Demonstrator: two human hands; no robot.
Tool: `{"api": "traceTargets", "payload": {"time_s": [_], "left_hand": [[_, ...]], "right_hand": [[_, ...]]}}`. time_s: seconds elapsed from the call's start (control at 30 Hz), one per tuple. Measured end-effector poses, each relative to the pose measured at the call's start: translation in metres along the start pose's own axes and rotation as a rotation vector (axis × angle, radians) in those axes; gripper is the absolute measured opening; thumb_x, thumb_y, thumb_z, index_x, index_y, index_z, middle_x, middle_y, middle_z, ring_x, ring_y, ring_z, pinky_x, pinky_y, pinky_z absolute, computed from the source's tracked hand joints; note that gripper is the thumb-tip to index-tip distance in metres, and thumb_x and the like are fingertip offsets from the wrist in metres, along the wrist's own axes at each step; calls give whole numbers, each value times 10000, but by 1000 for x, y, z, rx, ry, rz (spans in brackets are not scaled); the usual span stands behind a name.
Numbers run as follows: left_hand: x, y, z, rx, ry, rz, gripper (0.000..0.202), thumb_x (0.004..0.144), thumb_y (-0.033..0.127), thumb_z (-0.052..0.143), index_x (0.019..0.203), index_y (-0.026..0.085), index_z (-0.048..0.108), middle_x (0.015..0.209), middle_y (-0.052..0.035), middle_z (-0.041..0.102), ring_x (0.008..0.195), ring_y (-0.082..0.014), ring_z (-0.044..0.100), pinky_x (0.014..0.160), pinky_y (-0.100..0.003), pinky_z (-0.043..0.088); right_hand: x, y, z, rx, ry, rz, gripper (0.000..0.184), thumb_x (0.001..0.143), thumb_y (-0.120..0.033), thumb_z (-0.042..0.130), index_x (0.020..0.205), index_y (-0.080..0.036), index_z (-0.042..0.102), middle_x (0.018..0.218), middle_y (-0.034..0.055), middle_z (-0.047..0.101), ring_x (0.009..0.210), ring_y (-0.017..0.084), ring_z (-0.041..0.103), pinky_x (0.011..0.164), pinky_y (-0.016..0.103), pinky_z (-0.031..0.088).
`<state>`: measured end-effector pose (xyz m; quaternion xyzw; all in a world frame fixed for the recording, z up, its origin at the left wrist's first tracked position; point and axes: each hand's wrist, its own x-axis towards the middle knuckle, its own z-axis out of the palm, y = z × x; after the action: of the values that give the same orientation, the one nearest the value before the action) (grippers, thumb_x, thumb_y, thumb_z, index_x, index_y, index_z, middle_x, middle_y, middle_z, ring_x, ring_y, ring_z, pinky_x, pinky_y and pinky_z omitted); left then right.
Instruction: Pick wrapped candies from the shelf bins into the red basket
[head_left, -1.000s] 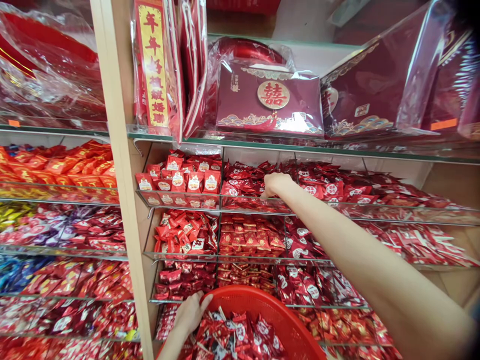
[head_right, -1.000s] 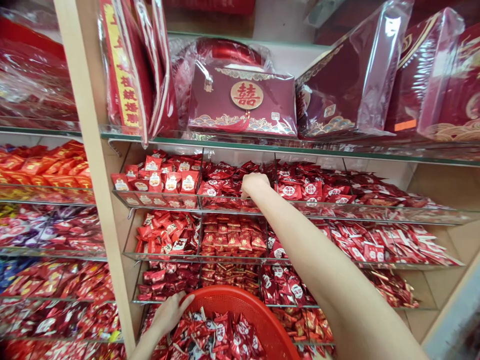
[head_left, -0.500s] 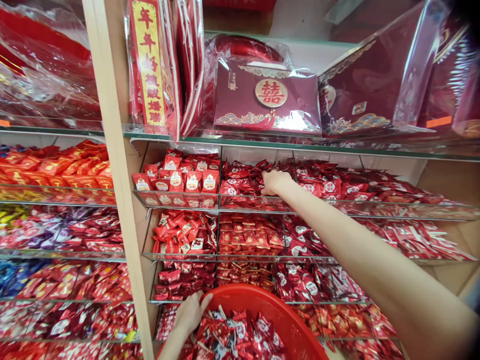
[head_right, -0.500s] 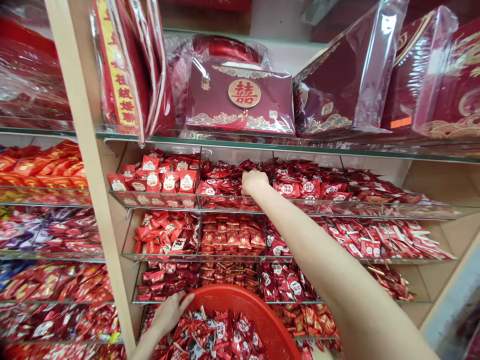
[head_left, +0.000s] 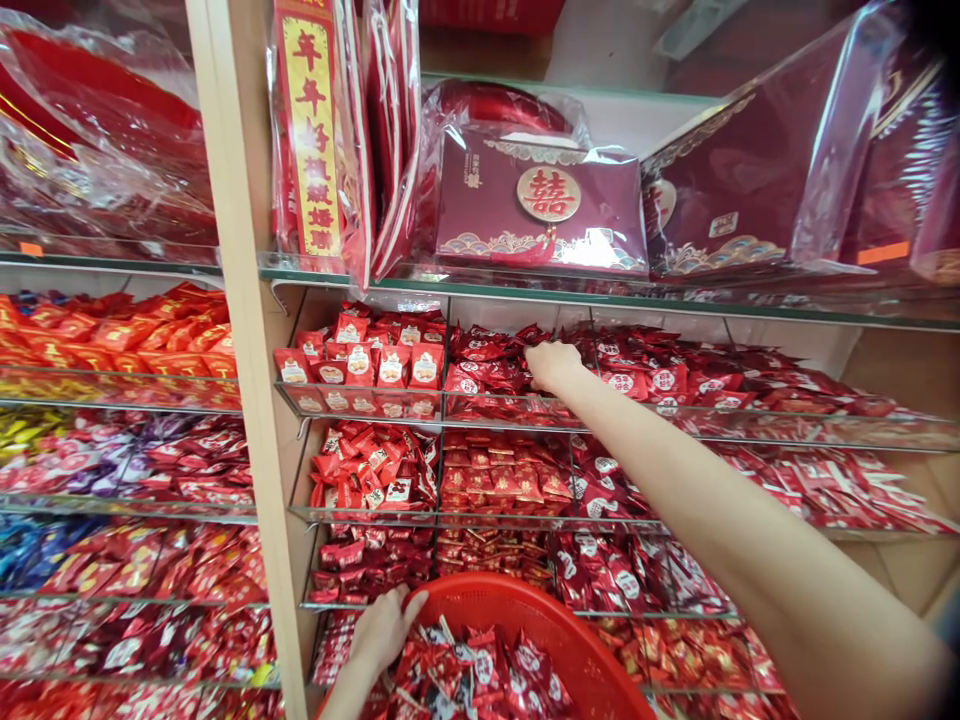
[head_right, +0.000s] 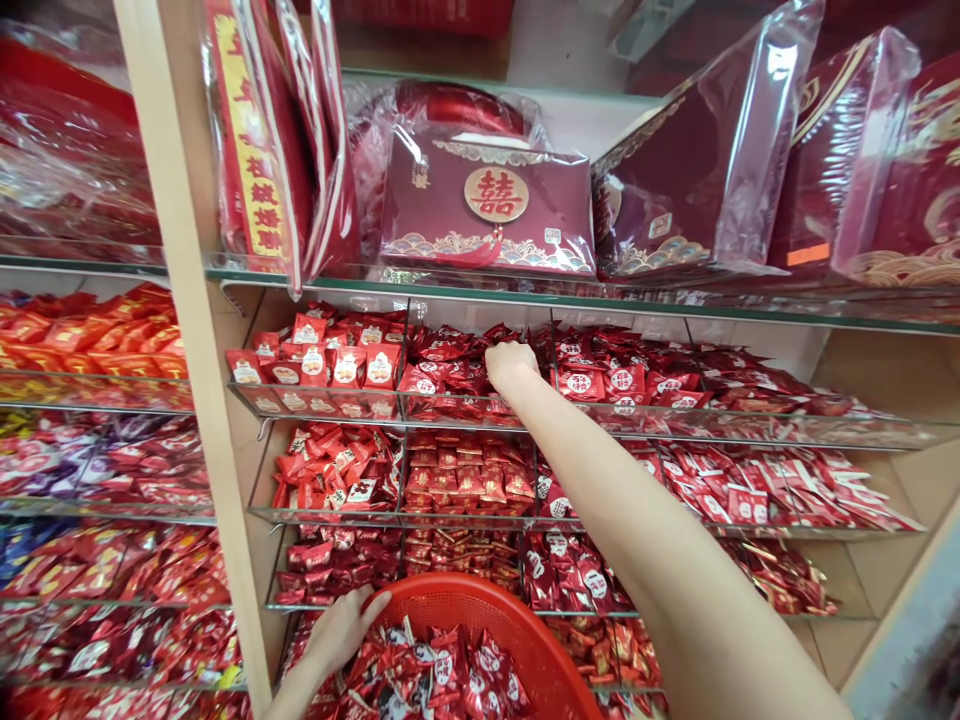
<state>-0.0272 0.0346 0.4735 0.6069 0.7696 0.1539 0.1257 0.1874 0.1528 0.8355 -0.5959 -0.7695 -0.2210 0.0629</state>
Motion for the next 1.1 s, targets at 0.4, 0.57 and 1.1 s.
{"api": "traceTargets", "payload": {"time_s": [0.4,0.57,1.1], "left_hand": [[-1,1,-1,-9,-11,-13,455,863,511,241,918,204,572,907,-94,693,934,-219,627,715,-260,426],[-1,-2,1,-39,-5,-5,466,852,543,242,929,217,566,917,-84,694,940,-223,625,724,-271,430],[-1,-2,3,-28,6,-6,467,856,527,229,914,211,568,901,-89,694,917,-225,631,706,-270,428]], "right_hand": [[4,29,2,43,2,32,521,688,-235,634,1189,-182,505,1167,165,554,1007,279,572,774,358,482],[2,29,2,74,21,54,498,701,-215,609,1186,-186,504,1163,165,551,1017,287,565,785,374,479],[-8,31,-3,154,55,99,508,694,-212,591,1191,-182,492,1158,160,546,1008,299,566,776,375,484]]}}
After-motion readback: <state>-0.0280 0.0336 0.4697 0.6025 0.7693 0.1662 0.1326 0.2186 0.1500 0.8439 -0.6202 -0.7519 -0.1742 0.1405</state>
